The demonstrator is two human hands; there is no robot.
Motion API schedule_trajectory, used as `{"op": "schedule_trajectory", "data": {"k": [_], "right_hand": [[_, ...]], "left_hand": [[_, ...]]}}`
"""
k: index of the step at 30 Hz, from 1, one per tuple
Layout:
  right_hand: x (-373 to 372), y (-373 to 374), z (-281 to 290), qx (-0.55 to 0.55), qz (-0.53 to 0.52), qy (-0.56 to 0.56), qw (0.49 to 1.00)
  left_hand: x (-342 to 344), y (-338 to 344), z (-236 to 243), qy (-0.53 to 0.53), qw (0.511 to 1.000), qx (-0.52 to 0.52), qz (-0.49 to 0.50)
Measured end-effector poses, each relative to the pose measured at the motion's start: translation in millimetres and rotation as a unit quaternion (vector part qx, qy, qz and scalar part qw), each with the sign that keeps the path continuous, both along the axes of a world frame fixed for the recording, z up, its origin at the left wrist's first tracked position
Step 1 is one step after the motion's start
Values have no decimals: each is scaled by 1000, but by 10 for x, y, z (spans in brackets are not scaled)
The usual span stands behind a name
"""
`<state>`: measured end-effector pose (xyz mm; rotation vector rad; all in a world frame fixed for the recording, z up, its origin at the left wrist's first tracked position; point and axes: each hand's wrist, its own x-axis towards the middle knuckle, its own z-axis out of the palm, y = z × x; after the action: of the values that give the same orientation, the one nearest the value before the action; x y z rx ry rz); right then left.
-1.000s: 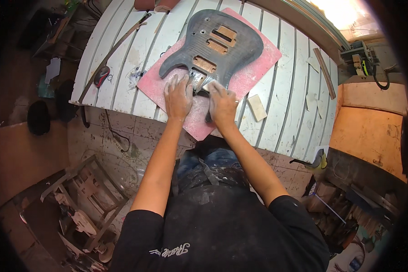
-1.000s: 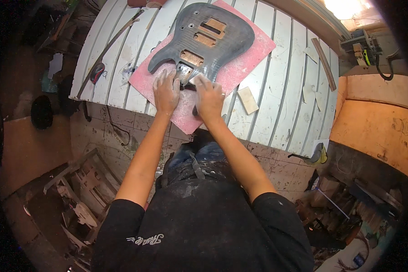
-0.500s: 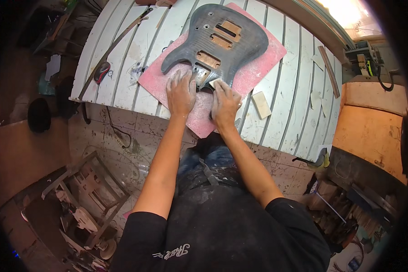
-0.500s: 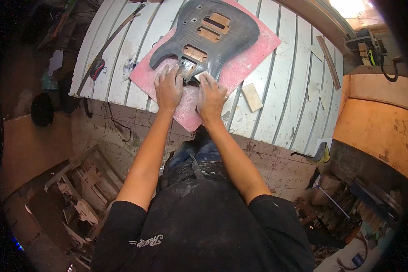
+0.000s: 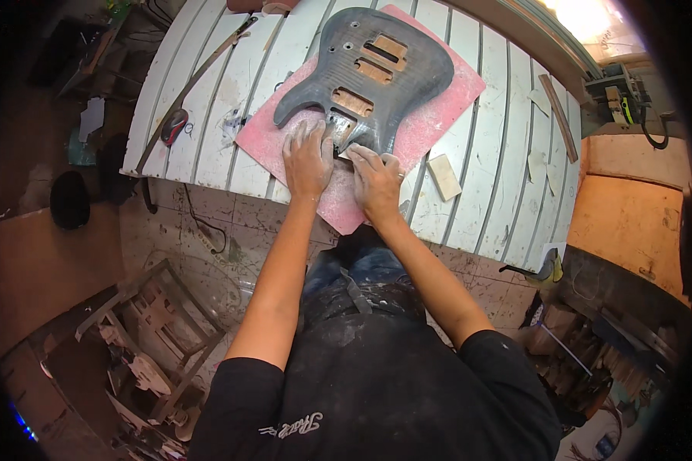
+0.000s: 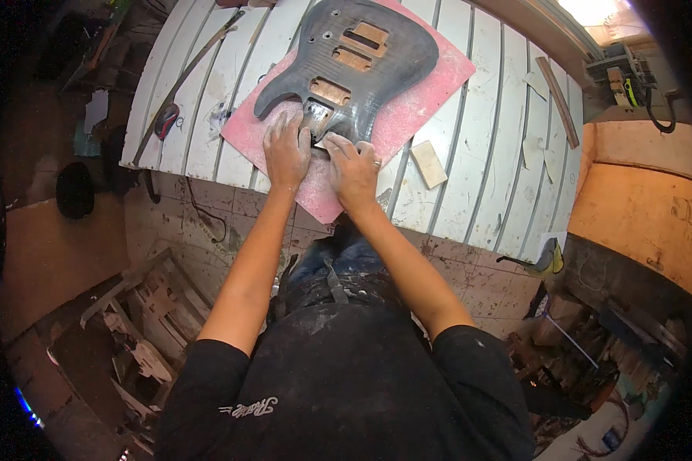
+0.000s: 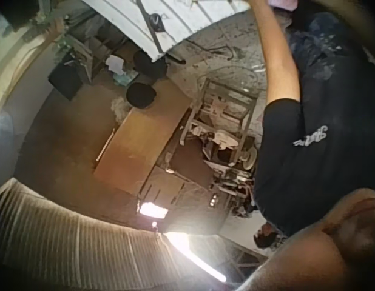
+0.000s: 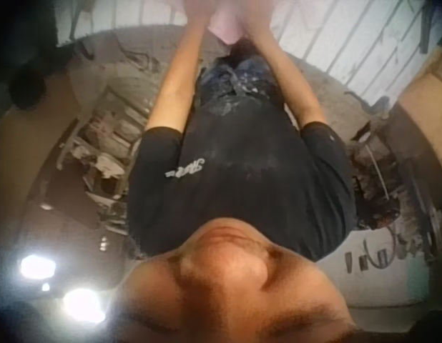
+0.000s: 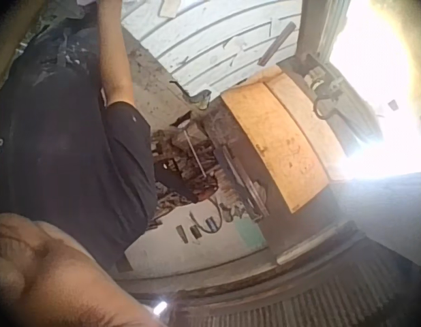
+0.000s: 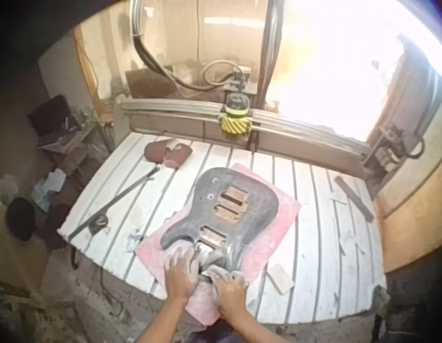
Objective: The person sands a guitar body on a workbench. They use a sanding block to rub different parts of the guitar's surface, occasionally stopping to wipe away dust with their hands.
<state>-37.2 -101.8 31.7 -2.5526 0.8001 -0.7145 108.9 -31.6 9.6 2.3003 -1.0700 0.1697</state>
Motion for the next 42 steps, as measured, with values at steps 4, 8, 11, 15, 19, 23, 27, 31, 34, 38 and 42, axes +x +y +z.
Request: {"op": "schedule_trajectory", "data": {"k": [4, 8, 11, 15, 19, 23, 27, 31, 34, 38, 42], "right_hand": [[16, 157, -25, 23, -53, -3, 998], [41, -54, -43, 36, -71, -69, 994], [58, -36, 20, 23, -80, -35, 996], [30, -120, 60, 26, -4, 5, 1000], [48, -16, 56, 5, -37, 1, 999], [44, -236, 67, -8, -25, 2, 1000], [81, 9, 67, 9, -11, -5, 1000], [9, -233, 12, 3, -5, -19, 1000], [127, -82, 15, 3, -4, -13, 1000], [69, -140, 69, 0, 5, 5, 1000], [116, -115, 62, 13, -16, -19, 1000]], "left_hand": [[-19, -16, 28, 5, 1000, -4, -1], [-30, -21, 43, 3, 1000, 3, 2], [-21, -16, 26, 4, 1000, 4, 1], [-21, 0, 7, 5, 1000, -1, -2], [-16, -16, 15, 5, 1000, 7, -7], [-18, -4, 8, 4, 1000, 1, -3], [-26, -22, 40, 6, 1000, 9, 2], [-27, -9, 55, 18, 1000, -1, -9], [-27, -12, 55, 17, 1000, 1, -12], [-23, -1, 52, 9, 1000, -1, 2], [-33, -34, 55, 13, 1000, -2, 2]]}}
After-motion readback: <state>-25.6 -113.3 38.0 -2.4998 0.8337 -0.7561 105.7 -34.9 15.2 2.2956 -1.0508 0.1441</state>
